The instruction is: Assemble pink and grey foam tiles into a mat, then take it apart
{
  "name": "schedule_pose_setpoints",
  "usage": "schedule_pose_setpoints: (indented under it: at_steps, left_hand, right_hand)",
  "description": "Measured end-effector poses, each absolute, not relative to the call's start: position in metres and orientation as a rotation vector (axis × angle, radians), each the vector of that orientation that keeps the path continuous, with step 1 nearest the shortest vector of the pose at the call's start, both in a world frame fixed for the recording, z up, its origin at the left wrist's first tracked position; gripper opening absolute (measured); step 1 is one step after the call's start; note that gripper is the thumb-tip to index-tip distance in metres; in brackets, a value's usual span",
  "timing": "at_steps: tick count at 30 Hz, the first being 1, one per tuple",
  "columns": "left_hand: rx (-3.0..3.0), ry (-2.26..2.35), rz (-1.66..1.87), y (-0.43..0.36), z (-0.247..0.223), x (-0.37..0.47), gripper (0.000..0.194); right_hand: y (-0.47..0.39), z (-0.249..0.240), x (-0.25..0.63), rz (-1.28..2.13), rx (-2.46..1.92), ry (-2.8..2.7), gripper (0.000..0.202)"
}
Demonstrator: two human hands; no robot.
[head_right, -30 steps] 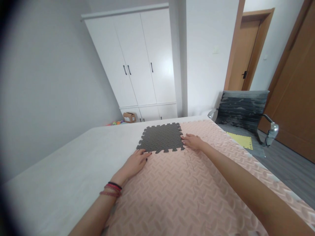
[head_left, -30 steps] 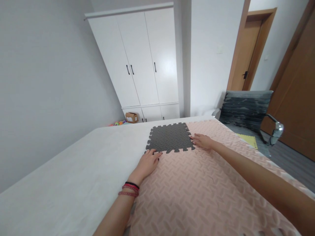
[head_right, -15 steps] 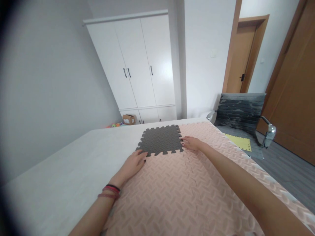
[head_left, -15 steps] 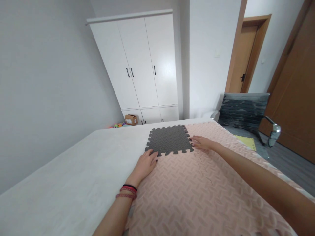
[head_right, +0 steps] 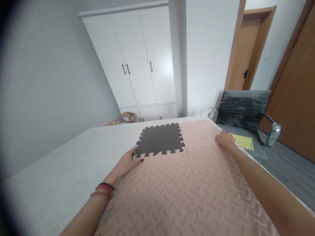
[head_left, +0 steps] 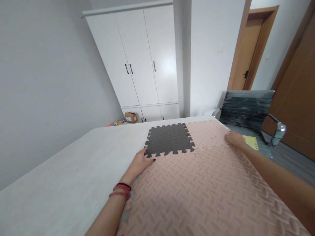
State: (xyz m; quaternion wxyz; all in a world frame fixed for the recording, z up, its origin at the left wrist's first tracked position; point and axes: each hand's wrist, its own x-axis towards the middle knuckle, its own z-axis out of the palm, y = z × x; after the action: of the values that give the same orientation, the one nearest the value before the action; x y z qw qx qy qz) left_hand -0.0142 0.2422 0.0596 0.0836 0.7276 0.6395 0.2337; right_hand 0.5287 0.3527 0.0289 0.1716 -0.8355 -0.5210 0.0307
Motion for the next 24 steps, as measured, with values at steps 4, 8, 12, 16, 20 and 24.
schedule_pose_setpoints:
  at_steps: [4,8,12,16,20,24]
  left_hand:
    - [2.005,1.857,0.834,0.244,0.062,-0.012,0.078]
    - [2.043,1.864,0.783,0.247,0.060,-0.011,0.077]
    - [2.144,1.868,0.683,0.250,0.055,-0.013,0.071]
    - [2.180,1.856,0.657,0.252,0.051,-0.015,0.065]
    - [2.190,1.867,0.648,0.253,0.049,-0.016,0.064]
    - [2.181,1.879,0.668,0.252,0.048,-0.017,0.061]
  right_hand:
    - [0.367,0.021,0.525,0.087,-2.455,-1.356,0.051]
    - [0.370,0.016,0.526,0.067,-2.463,-1.331,0.050]
    - [0.372,0.020,0.517,-0.008,-2.543,-1.408,0.049]
    - [0.387,0.037,0.473,-0.140,-2.385,-1.685,0.047]
    - [0.416,0.049,0.405,-0.014,-1.912,-2.148,0.051]
    - [0.445,0.047,0.355,0.089,-1.760,-2.321,0.050]
